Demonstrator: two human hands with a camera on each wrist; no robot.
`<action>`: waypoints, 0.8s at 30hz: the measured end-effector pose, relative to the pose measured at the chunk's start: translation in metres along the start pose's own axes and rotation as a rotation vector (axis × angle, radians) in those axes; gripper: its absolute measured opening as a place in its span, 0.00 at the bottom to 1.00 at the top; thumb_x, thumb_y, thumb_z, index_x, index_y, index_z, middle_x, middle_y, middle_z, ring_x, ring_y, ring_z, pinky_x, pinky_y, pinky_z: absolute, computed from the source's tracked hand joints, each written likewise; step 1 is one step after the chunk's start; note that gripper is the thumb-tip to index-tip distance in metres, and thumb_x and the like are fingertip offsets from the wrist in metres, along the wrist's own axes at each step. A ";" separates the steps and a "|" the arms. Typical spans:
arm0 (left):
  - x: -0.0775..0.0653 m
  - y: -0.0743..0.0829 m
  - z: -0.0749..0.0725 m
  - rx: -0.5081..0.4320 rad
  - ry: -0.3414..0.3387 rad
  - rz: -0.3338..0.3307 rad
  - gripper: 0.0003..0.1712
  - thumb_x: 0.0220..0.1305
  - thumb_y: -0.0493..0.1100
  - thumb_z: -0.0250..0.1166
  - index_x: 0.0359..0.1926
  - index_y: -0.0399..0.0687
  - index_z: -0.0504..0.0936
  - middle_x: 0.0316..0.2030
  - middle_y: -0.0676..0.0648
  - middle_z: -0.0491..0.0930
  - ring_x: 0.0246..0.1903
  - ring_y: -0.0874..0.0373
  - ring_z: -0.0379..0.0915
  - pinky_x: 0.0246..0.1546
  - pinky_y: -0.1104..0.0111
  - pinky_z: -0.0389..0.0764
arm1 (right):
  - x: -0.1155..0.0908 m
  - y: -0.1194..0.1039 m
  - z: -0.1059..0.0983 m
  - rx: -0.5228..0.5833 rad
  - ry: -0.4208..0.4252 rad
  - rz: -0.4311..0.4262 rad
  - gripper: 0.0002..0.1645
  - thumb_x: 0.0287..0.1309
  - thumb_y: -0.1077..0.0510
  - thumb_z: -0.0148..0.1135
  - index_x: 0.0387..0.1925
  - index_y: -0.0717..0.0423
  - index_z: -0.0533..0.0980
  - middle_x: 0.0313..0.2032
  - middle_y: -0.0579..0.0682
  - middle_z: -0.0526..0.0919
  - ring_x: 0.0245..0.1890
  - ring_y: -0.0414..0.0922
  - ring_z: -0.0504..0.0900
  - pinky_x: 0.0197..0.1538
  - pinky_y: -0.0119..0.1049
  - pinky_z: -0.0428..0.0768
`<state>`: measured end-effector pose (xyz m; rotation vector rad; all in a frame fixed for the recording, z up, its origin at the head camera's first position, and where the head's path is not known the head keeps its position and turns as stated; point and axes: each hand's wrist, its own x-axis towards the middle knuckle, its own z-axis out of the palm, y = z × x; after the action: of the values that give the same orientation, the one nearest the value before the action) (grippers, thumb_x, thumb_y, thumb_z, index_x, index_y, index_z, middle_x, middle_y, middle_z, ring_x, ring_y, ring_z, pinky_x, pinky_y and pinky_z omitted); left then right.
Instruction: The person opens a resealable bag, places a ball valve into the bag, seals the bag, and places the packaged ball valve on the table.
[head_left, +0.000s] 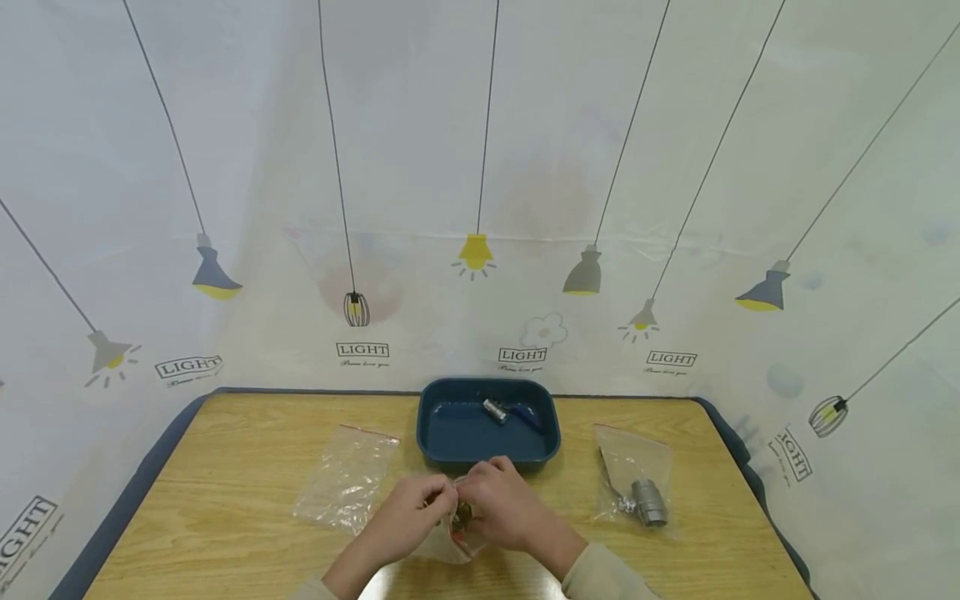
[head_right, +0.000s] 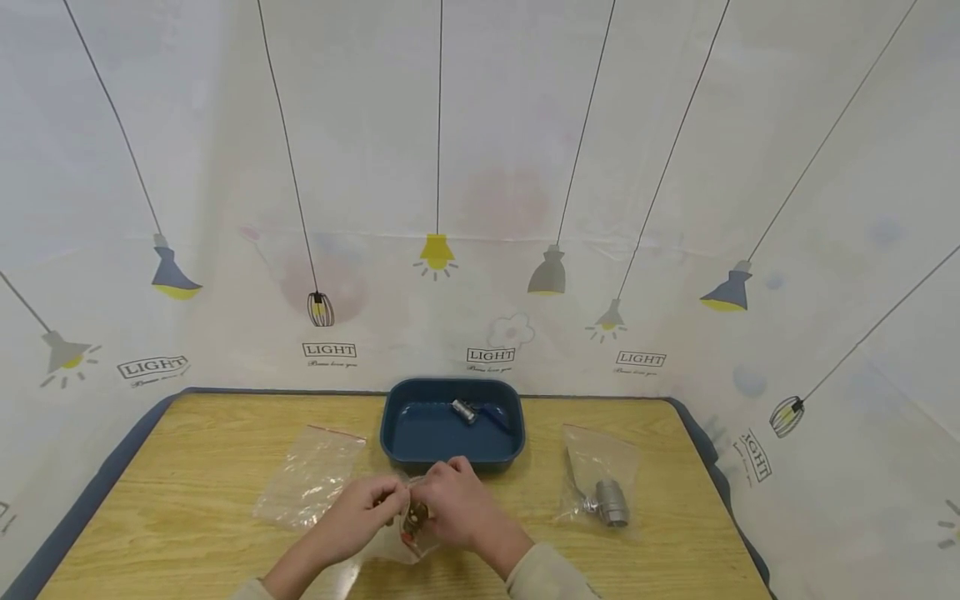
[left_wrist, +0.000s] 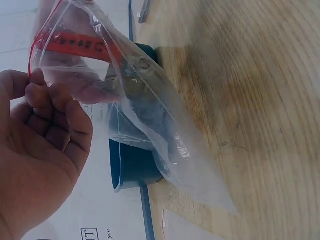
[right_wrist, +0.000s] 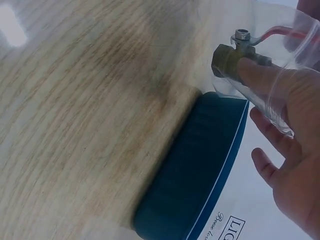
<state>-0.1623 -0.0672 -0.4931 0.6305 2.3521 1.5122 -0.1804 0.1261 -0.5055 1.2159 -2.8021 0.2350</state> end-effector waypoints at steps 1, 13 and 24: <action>0.000 0.000 0.000 -0.007 0.001 -0.004 0.18 0.68 0.53 0.49 0.28 0.49 0.76 0.21 0.52 0.72 0.18 0.65 0.65 0.21 0.71 0.71 | 0.000 0.000 0.001 -0.010 -0.002 -0.002 0.13 0.47 0.46 0.68 0.37 0.30 0.77 0.43 0.27 0.79 0.46 0.37 0.74 0.52 0.45 0.67; 0.001 0.007 0.000 -0.064 0.090 -0.025 0.17 0.67 0.54 0.50 0.25 0.54 0.75 0.23 0.46 0.75 0.19 0.64 0.67 0.22 0.71 0.71 | -0.003 -0.003 0.000 -0.027 0.101 -0.035 0.06 0.46 0.44 0.68 0.27 0.31 0.78 0.31 0.29 0.80 0.42 0.37 0.75 0.51 0.41 0.67; -0.004 0.036 -0.006 -0.109 0.178 -0.061 0.17 0.68 0.48 0.51 0.26 0.45 0.76 0.18 0.49 0.68 0.15 0.67 0.58 0.20 0.73 0.67 | -0.016 0.000 -0.039 0.172 0.140 0.085 0.13 0.50 0.50 0.66 0.40 0.34 0.79 0.40 0.30 0.81 0.51 0.39 0.74 0.55 0.46 0.66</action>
<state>-0.1537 -0.0605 -0.4579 0.4099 2.3708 1.7197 -0.1688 0.1441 -0.4692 1.0657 -2.7612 0.5546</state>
